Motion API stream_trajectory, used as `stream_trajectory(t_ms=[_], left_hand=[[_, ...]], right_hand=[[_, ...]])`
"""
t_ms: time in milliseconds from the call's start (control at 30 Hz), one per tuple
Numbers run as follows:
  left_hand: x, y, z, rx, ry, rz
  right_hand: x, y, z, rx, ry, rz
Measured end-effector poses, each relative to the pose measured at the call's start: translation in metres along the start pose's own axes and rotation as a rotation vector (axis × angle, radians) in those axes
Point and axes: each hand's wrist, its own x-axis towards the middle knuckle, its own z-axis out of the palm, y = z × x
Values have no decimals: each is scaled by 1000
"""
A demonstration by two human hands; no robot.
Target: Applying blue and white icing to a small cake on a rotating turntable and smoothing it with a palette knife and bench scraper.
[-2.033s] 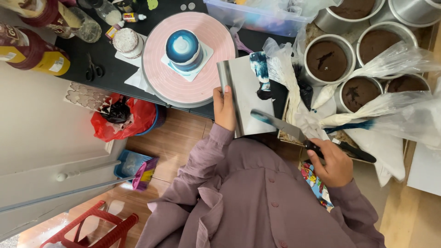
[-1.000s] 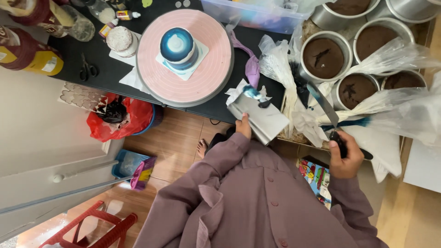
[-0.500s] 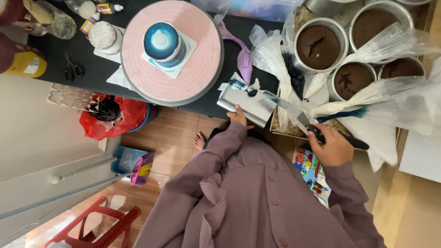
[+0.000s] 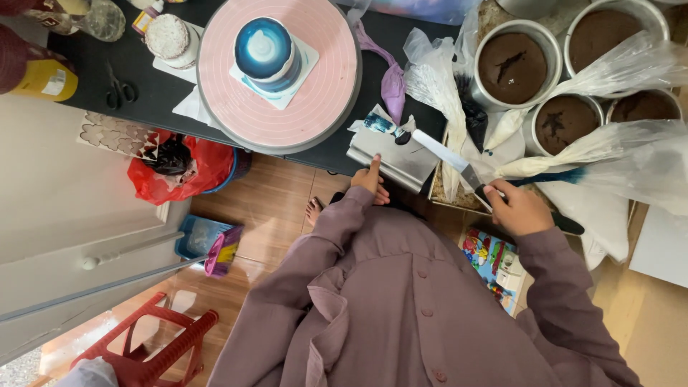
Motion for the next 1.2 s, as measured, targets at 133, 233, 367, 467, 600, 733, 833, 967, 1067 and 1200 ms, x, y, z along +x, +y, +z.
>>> stream_trajectory(t_ms=[133, 233, 367, 467, 600, 733, 833, 967, 1067, 1200], left_hand=[[7, -13, -1, -25, -66, 25], [21, -25, -1, -57, -100, 65], [20, -23, 4, -68, -106, 69], [21, -23, 5, -103, -104, 46], [26, -25, 3, -134, -114, 41], [20, -27, -3, -124, -130, 53], [7, -27, -11, -126, -142, 48], [-25, -32, -39, -90, -176, 134], [-59, -35, -65, -84, -139, 346], [-103, -15, -96, 59, 297, 875]], right_hand=[[7, -10, -3, 72, -101, 46], [9, -18, -2, -22, -17, -27], [15, -25, 0, -171, 47, -92], [23, -28, 2, -200, 44, -99], [34, -32, 3, -203, 7, -89], [35, -46, -3, -300, 14, -81], [26, -55, -18, -447, 83, -115], [5, -61, -52, -473, 140, -116], [2, -28, -62, -177, 66, -72], [13, -5, -67, 649, -284, 85]])
